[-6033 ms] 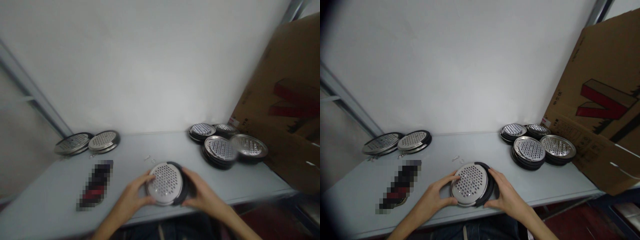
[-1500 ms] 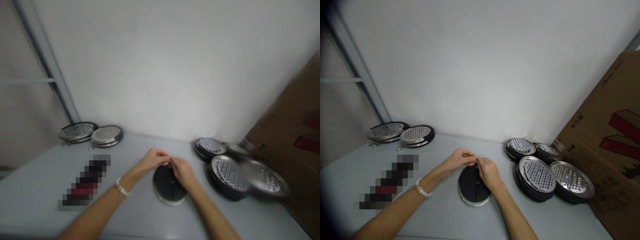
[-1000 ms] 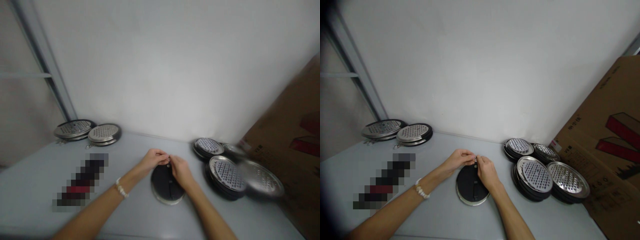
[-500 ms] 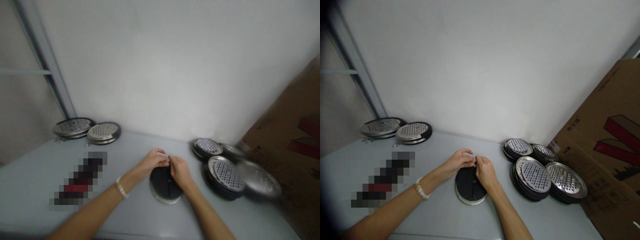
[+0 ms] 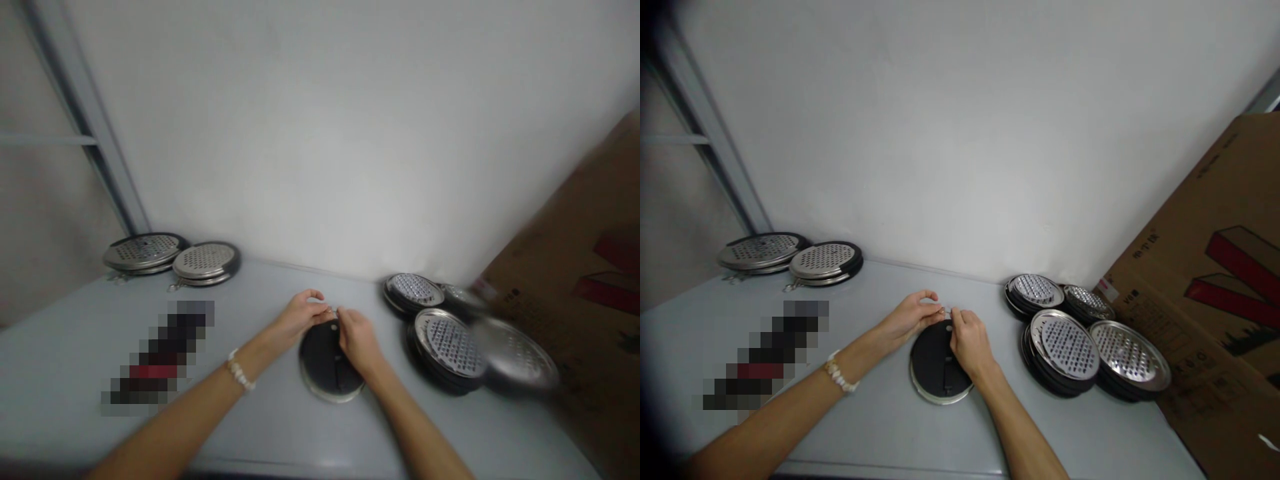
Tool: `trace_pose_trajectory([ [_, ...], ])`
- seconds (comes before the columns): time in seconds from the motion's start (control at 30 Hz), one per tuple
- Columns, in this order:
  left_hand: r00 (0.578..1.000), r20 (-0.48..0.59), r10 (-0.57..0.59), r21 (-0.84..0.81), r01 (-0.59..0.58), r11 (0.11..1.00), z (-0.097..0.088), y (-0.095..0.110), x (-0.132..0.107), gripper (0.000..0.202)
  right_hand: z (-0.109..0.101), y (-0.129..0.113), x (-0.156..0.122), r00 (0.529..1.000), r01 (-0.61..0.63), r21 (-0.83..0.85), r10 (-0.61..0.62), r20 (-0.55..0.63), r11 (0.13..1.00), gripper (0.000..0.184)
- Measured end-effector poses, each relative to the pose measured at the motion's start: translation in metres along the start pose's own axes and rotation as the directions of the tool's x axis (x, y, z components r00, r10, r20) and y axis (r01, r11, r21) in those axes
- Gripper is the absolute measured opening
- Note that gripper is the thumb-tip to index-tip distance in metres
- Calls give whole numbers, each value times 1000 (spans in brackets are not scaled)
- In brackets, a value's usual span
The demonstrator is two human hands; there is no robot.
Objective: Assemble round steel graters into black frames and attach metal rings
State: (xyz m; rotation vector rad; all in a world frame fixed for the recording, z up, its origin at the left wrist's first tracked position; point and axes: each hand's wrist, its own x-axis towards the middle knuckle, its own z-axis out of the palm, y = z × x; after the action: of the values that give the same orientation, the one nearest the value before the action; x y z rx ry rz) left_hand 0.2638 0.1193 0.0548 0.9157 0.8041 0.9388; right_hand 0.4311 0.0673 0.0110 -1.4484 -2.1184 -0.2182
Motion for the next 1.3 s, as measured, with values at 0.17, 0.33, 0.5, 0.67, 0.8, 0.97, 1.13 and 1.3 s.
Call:
trace_pose_trajectory([
  [0.17, 983, -28, 179, 76, -177, 981, -12, 22, 3, 23, -1, -1, 0, 1000, -9, 62, 10, -17, 998, 21],
  [0.33, 948, 60, 313, 335, -315, 888, -14, 26, -3, 23, -4, -5, 2, 999, -27, 164, 33, -37, 986, 24],
  [0.5, 909, 220, 354, 535, -416, 736, 4, 23, -19, 2, -16, -16, 1, 995, -74, 272, 89, -43, 959, 23],
  [0.67, 852, 369, 371, 622, -523, 582, 20, 24, -46, 14, -40, -30, -24, 959, -193, 470, 267, -95, 861, 48],
  [0.8, 755, 553, 354, 644, -656, 393, 26, 10, -73, 19, -61, -39, -53, 939, -263, 722, 341, 40, 640, 30],
  [0.97, 772, 565, 292, 729, -633, 260, 18, -20, -92, 15, -68, -40, -77, 959, -254, 681, 268, 87, 687, 12],
  [1.13, 719, 643, 265, 726, -682, 86, 9, -35, -93, 15, -65, -37, -88, 979, -199, 630, 174, 102, 751, 14],
  [1.3, 680, 679, 276, 686, -722, 91, 4, -35, -91, 16, -63, -37, -91, 996, -87, 531, 69, 52, 843, 16],
])
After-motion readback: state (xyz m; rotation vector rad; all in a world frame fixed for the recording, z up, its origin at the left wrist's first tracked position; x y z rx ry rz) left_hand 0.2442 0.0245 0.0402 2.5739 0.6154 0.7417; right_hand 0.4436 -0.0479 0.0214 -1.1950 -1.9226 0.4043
